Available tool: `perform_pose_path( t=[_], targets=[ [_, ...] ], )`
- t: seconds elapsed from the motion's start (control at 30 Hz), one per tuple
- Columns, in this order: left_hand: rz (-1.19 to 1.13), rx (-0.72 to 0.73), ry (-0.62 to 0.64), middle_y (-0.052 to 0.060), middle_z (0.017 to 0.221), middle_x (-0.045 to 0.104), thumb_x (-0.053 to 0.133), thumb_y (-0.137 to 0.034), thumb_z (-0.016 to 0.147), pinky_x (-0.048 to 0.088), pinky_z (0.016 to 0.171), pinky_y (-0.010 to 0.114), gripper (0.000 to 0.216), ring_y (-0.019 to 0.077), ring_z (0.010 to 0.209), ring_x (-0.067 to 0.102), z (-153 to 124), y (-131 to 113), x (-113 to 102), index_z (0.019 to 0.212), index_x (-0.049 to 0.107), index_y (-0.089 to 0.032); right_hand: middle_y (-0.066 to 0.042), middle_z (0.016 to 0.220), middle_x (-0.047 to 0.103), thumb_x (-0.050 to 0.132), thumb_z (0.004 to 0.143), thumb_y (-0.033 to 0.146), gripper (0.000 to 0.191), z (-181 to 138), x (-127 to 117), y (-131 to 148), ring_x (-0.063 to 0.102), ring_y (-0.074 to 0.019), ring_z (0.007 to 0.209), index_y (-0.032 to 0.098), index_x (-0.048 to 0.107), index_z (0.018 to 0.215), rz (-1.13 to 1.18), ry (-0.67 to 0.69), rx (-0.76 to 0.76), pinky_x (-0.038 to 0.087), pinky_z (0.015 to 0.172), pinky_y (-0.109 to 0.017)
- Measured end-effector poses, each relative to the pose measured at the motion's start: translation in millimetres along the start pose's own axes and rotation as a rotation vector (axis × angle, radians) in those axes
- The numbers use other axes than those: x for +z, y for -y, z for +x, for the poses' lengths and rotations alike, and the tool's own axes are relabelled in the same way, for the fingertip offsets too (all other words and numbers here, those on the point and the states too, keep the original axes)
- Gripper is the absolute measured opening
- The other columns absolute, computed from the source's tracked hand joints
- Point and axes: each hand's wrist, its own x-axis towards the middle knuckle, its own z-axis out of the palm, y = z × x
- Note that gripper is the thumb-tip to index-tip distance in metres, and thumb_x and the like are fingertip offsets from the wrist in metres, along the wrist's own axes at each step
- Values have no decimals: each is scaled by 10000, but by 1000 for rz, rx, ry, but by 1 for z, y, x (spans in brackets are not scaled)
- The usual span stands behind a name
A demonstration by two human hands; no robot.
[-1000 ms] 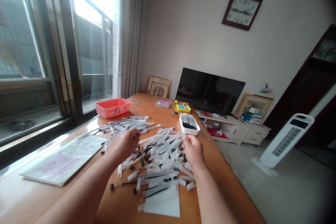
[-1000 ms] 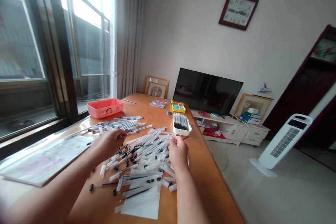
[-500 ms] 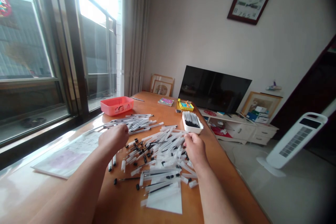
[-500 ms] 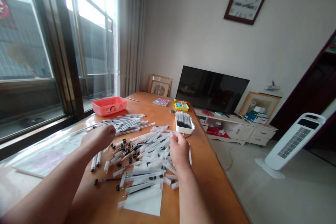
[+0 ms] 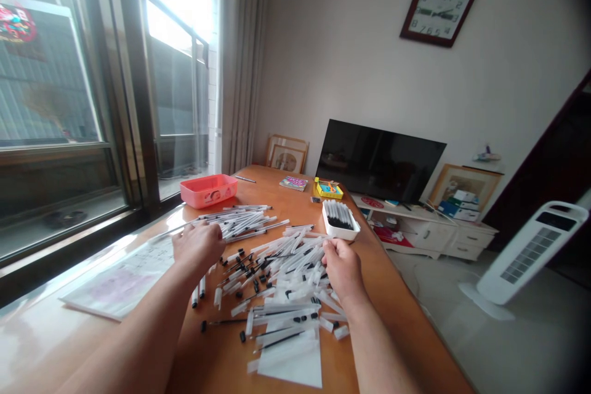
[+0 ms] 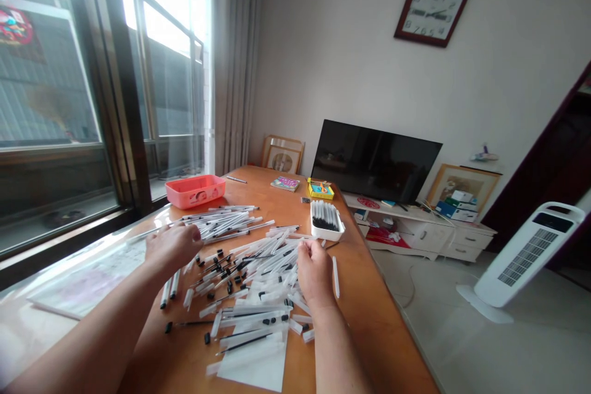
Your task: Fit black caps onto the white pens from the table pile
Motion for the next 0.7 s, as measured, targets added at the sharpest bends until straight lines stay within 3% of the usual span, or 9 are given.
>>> perform_pose_path(
  t=[0.23, 0.43, 0.7],
  targets=[
    [43, 38, 1, 140, 1136, 706, 599, -379, 777, 341, 963, 515, 214, 379, 1154, 528, 0, -5, 16, 872, 744, -253, -15, 625, 636, 558, 906, 554, 392, -2, 1, 3, 538, -192, 604, 212, 638, 734, -17, -1, -24, 389, 570, -279],
    [25, 42, -90, 147, 1173, 672, 523, -349, 853, 319, 967, 504, 292, 374, 1171, 513, -1, -10, 21, 1039, 729, -256, -10, 622, 624, 541, 915, 530, 380, -3, 2, 4, 524, -191, 618, 212, 632, 730, -55, 9, -34, 368, 575, -274],
    [15, 91, -36, 151, 1147, 655, 587, -387, 813, 310, 947, 522, 231, 386, 1154, 472, -3, -13, 23, 921, 741, -254, 6, 593, 582, 532, 921, 510, 389, -5, 5, 4, 502, -179, 607, 215, 578, 672, -45, 22, -69, 355, 570, -268]
  ],
)
